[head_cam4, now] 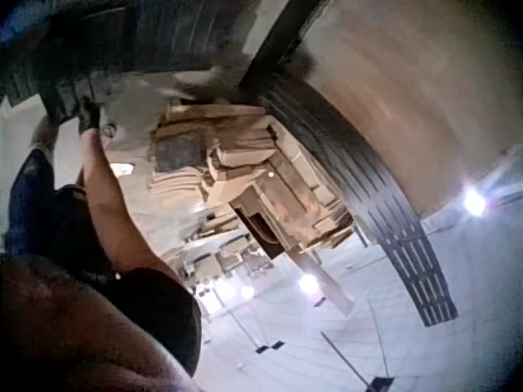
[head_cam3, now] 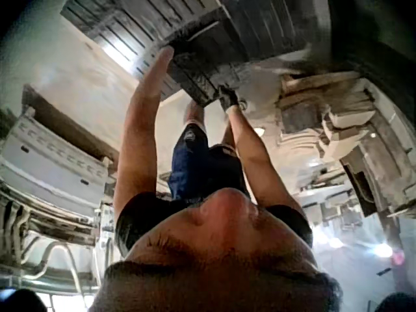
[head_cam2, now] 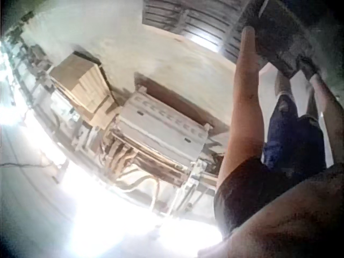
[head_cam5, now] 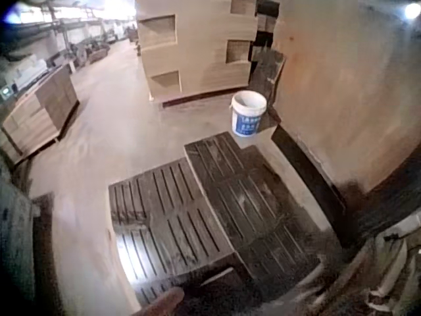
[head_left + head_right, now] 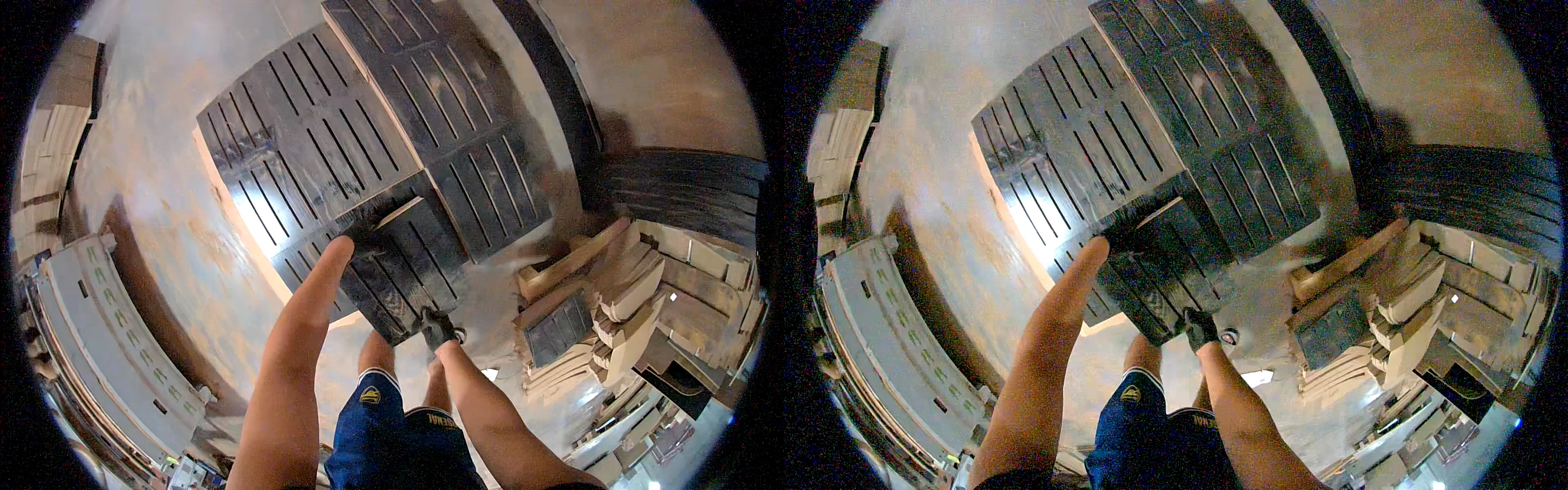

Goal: The person picks up black slatted wooden panels from a machine bed, stacks them together, and carries the stack across the workshop to place them onto a rack.

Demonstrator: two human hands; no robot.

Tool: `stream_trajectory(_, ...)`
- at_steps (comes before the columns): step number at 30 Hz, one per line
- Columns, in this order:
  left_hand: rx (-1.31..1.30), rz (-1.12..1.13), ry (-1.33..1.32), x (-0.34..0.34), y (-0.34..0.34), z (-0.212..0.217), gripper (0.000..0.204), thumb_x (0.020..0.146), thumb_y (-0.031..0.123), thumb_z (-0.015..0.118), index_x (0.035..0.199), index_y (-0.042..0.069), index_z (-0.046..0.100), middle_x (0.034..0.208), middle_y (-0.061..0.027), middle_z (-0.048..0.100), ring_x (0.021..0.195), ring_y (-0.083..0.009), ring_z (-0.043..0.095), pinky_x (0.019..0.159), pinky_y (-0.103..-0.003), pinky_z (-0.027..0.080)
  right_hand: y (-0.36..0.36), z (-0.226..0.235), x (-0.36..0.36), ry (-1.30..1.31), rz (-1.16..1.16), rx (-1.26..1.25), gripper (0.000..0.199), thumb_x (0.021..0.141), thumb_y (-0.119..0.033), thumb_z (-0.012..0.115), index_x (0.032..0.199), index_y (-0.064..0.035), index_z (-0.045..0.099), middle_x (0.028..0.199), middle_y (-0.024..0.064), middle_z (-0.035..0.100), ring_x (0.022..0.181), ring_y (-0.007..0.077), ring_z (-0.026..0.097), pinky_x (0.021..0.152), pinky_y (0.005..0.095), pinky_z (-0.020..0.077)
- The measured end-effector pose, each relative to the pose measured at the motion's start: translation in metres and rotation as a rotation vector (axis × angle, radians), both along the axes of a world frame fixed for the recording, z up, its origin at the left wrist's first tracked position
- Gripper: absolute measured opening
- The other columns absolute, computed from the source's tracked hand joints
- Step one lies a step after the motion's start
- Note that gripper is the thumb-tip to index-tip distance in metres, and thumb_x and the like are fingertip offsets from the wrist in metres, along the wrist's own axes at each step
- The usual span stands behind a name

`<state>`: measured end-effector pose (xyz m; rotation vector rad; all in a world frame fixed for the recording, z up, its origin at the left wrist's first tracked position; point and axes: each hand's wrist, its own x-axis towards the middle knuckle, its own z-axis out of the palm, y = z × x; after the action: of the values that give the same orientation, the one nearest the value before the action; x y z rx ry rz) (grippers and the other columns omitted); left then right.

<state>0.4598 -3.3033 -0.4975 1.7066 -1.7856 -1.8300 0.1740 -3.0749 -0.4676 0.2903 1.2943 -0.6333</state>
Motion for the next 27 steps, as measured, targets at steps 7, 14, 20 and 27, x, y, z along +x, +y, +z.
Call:
stream_trajectory(7, -0.155, 0.026, -0.025, -0.035, -0.022, -0.043, 0.063, 0.078, 0.034, 0.065, 0.133, 0.009, 0.045, 0.135, -0.019, 0.044, 0.125, -0.0339, 0.041, 0.104, -0.039, 0.035, -0.002, -0.047, -0.04, 0.19, 0.284, -0.47, 0.02, 0.087, -0.013, 0.061, 0.105, -0.0059, 0.06, 0.101, 0.004, 0.061, 0.093, 0.0156, 0.057, 0.079, 0.0298, 0.0469)
stream_trajectory(14, -0.23, -0.012, -0.132, -0.066, -0.032, -0.03, 0.044, 0.088, 0.029, 0.049, 0.128, 0.009, 0.05, 0.129, -0.0207, 0.05, 0.116, -0.0374, 0.049, 0.098, -0.041, 0.039, -0.008, -0.066, -0.064, 0.179, 0.233, -0.476, 0.019, 0.087, -0.013, 0.062, 0.104, -0.0064, 0.06, 0.098, 0.0047, 0.062, 0.087, 0.0182, 0.059, 0.077, 0.0325, 0.0486)
stream_trajectory(20, -0.18, 0.031, -0.164, -0.051, -0.017, -0.035, 0.041, 0.091, 0.027, 0.045, 0.127, 0.008, 0.05, 0.126, -0.0211, 0.052, 0.115, -0.0378, 0.05, 0.098, -0.041, 0.039, 0.005, -0.075, -0.047, 0.571, 0.795, -0.64, 0.023, 0.078, -0.008, 0.057, 0.101, -0.005, 0.059, 0.088, 0.0151, 0.062, 0.078, 0.0296, 0.06, 0.065, 0.039, 0.0456)
stream_trajectory(27, -0.123, 0.115, -0.031, -0.02, -0.025, 0.001, 0.049, 0.085, 0.029, 0.057, 0.129, 0.008, 0.048, 0.124, -0.0185, 0.054, 0.114, -0.0315, 0.051, 0.095, -0.038, 0.042, -0.003, -0.056, -0.023, 0.47, 0.766, -0.467, 0.018, 0.089, -0.022, 0.059, 0.101, -0.0077, 0.059, 0.091, 0.0041, 0.06, 0.083, 0.0178, 0.058, 0.073, 0.0323, 0.0476)
